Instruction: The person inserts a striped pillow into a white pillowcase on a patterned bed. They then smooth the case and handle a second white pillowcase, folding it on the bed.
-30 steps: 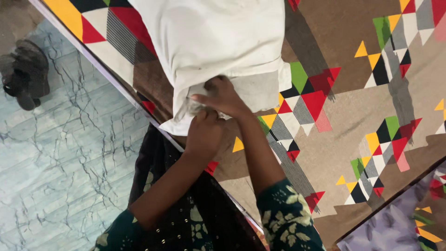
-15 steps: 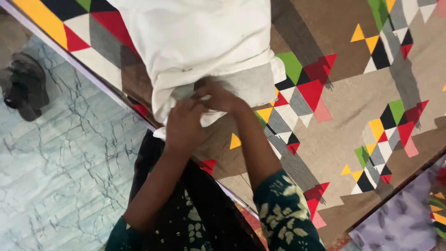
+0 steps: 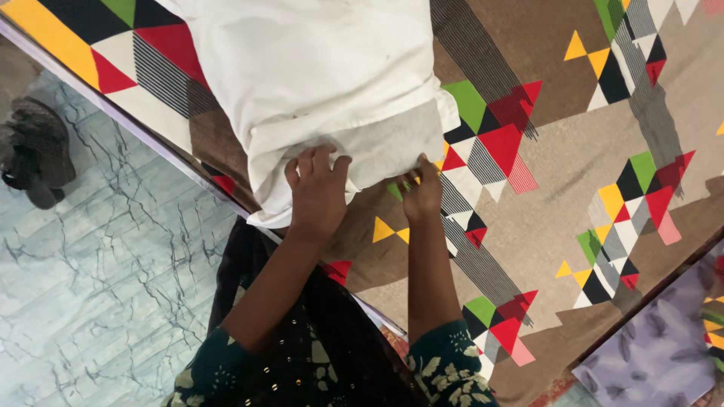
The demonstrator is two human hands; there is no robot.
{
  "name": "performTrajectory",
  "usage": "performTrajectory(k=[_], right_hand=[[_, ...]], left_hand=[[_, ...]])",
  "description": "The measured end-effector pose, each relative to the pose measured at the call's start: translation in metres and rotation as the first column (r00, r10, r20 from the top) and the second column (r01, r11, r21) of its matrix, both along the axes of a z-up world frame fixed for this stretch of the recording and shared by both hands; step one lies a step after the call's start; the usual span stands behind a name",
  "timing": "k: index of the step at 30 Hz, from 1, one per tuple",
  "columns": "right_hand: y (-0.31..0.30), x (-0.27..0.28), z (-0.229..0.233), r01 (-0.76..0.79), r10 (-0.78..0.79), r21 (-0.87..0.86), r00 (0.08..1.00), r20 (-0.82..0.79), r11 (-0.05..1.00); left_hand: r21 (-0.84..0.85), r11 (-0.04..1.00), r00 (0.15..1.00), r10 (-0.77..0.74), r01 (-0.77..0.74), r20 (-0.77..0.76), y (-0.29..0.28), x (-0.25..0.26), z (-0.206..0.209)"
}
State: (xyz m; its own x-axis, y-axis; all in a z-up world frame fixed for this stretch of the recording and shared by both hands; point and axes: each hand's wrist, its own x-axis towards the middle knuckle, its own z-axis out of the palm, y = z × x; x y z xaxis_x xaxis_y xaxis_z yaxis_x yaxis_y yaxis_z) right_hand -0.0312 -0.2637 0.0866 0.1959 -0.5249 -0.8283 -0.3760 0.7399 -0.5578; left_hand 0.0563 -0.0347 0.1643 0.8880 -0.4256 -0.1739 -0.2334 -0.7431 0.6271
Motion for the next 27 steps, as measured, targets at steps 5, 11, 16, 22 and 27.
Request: performTrajectory(k=[5, 11, 16, 22, 27], right_hand=[[0.028, 0.029, 0.027, 0.034, 0.008, -0.178, 0.973, 0.230, 0.984], [0.016, -0.009, -0.003, -0.049, -0.163, 0.276, 0.704, 0.691, 0.960], [0.033, -0.009, -0.081, -0.109, 0.109, 0.002, 0.989, 0.100, 0.994], [0.043, 0.031, -0.125, -0.469, 0.391, -0.482, 0.883, -0.260, 0.740], [0.030, 0.021, -0.136, -0.605, 0.487, -0.590, 0.791, -0.371, 0.535]], left_hand=[[-0.157, 0.987, 0.996, -0.008, 0.022, 0.091, -0.032, 0.006, 0.001], [-0.037, 0.994, 0.993, -0.103, 0.105, 0.050, -0.046, 0.056, -0.012], [-0.082, 0.996, 0.997, -0.051, 0.046, -0.057, -0.028, 0.059, -0.009], [-0.186, 0.979, 0.993, 0.067, -0.085, -0.099, -0.030, 0.055, -0.014], [-0.241, 0.969, 0.998, 0.059, -0.061, -0.013, -0.027, 0.052, -0.012]])
